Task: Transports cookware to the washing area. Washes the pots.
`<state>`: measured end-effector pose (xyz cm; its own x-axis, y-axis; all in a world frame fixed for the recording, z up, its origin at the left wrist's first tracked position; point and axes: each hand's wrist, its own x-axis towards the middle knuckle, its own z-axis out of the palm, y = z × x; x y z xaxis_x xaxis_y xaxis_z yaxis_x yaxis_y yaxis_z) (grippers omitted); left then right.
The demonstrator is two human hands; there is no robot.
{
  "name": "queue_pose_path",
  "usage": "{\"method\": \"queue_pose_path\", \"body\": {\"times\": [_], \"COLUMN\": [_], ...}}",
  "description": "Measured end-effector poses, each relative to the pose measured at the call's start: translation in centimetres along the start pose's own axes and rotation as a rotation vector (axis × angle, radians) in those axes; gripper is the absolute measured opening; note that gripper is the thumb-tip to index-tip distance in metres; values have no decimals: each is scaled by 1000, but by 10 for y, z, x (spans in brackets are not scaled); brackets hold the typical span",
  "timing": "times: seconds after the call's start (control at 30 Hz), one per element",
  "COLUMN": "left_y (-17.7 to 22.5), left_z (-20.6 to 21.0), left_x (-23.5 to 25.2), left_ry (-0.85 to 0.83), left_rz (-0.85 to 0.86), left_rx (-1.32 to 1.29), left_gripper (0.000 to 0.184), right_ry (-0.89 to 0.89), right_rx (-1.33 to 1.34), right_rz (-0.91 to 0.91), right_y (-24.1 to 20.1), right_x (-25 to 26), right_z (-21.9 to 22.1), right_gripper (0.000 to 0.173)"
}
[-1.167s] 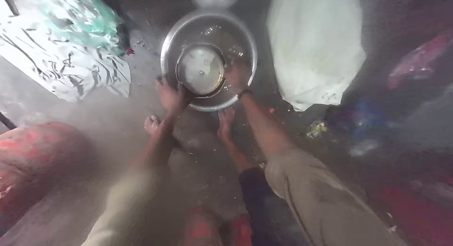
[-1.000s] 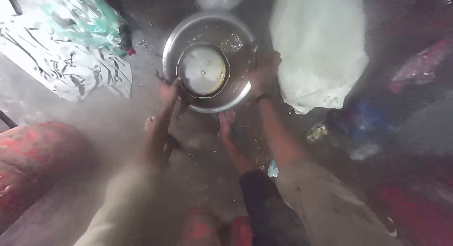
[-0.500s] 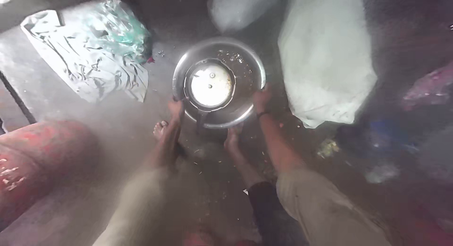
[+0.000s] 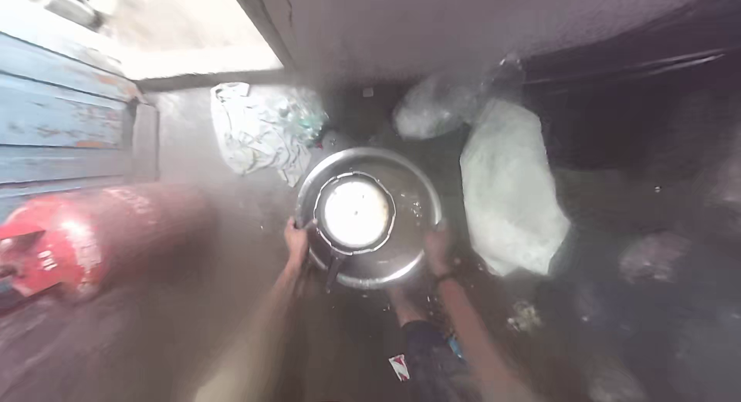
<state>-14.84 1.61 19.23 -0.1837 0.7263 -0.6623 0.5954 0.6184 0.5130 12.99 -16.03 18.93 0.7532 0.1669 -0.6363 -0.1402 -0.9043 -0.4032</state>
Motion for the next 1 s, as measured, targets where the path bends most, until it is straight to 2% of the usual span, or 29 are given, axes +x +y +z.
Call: {"method": "queue_pose_path", "body": {"times": [0.13, 0.27, 0.47, 0.77, 0.93, 1.0], "left_y": [35, 70, 117, 193, 211, 224], "left_z": [-85, -163, -292, -475, -543, -565], "left_x": [-55, -90, -133, -126, -99, -85], "left_ry": [35, 67, 107, 165, 246, 302], "left_rz": [-19, -17, -55, 30, 83, 73], "left_rx": [-76, -115, -111, -132, -208, -195], "left_gripper": [32, 34, 39, 44, 43, 36], "right_ry": [-7, -23, -66, -110, -181, -220], "right_rx": [34, 52, 89, 193, 208, 168], "right_rz": [-53, -123, -194, -309, -362, -389], "right_y": [-43, -111, -200, -340, -420, -452], "right_x": [-75, -141, -235, -359, -393, -398], "right_z": [-34, -65, -75, -43, -15, -1], "right_gripper": [50, 52, 56, 55, 59, 54]}}
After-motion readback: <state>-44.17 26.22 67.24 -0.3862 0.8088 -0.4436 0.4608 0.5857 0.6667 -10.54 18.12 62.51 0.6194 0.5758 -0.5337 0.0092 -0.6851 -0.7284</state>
